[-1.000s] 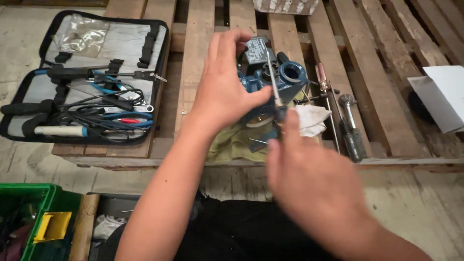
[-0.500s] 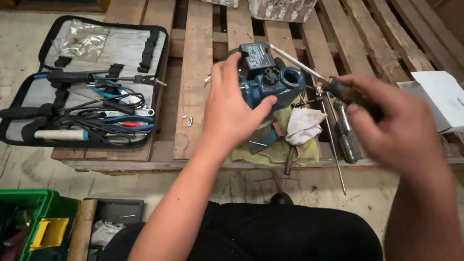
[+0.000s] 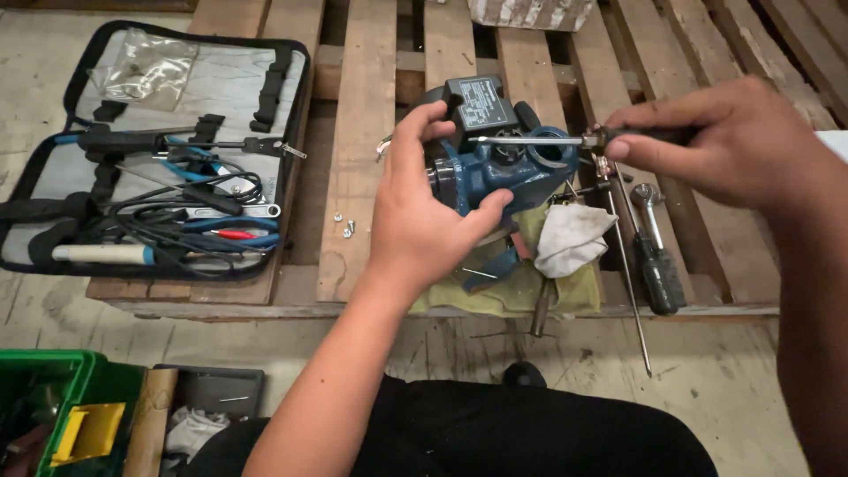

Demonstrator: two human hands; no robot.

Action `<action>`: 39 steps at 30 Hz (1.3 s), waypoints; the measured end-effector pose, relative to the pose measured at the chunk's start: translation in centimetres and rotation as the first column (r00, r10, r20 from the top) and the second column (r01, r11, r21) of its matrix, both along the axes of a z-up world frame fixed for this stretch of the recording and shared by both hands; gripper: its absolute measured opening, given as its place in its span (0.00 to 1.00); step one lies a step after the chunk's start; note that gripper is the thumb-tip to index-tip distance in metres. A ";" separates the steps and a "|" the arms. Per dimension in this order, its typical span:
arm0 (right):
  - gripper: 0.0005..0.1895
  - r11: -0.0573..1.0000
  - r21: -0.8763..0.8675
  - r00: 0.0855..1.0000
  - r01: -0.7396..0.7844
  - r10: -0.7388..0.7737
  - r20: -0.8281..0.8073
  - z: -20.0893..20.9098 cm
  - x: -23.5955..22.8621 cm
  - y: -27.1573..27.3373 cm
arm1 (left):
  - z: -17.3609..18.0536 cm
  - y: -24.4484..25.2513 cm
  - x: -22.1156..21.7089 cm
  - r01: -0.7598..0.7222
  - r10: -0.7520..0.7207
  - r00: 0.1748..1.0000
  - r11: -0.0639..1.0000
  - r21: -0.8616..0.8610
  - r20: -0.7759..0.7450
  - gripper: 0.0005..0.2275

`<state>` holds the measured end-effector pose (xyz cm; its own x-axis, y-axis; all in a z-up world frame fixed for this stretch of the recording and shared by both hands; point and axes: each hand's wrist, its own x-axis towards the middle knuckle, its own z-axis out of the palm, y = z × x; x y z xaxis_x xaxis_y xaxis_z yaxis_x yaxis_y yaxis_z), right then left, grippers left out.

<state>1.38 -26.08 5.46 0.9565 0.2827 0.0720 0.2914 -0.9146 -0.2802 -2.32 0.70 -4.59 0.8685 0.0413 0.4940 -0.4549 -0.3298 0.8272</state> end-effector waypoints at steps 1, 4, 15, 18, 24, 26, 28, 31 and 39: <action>0.17 1.000 0.000 1.000 0.001 -0.001 -0.002 0.2 0.6 0.2 | -0.6 0.0 0.0 0.001 -0.001 1.000 1.000 0.000 -0.002 0.36; 0.18 0.998 -0.043 0.993 0.037 -0.041 -0.114 1.1 1.6 1.0 | -2.3 -0.1 0.2 0.031 -0.031 0.975 1.000 0.004 0.221 0.34; 0.21 0.940 -0.199 0.942 0.277 -0.306 -0.140 0.2 -3.5 3.6 | -3.1 -0.5 0.4 0.004 0.004 0.977 0.999 -0.037 0.213 0.42; 0.15 0.822 -0.317 0.794 0.474 -0.554 -0.250 0.7 -7.3 7.9 | -3.5 -0.6 0.5 0.005 0.004 0.967 0.999 -0.037 0.254 0.39; 0.21 0.867 -0.447 0.976 0.220 -0.189 0.112 -5.2 -12.1 10.3 | -2.3 -0.6 -0.1 -0.031 0.039 0.984 0.998 -0.047 0.173 0.34; 0.24 0.854 -0.442 0.926 0.275 -0.358 -0.116 -1.2 -11.3 10.7 | -2.5 -0.6 0.1 -0.035 0.038 0.979 0.999 -0.017 0.198 0.33; 0.31 0.827 -0.455 0.801 0.330 -0.501 -0.328 0.5 -10.9 9.1 | -2.7 -0.5 0.3 -0.043 0.041 0.974 0.999 0.005 0.223 0.33; 0.33 0.852 -0.382 0.927 0.357 -0.374 0.031 -0.2 -9.9 3.9 | -2.9 -0.5 0.3 -0.035 0.034 0.976 0.999 0.003 0.217 0.33; 0.28 0.978 -0.180 0.990 -0.102 0.117 0.073 -0.7 -1.3 -1.3 | -2.8 -0.4 0.4 -0.004 0.008 0.972 1.000 -0.020 0.236 0.33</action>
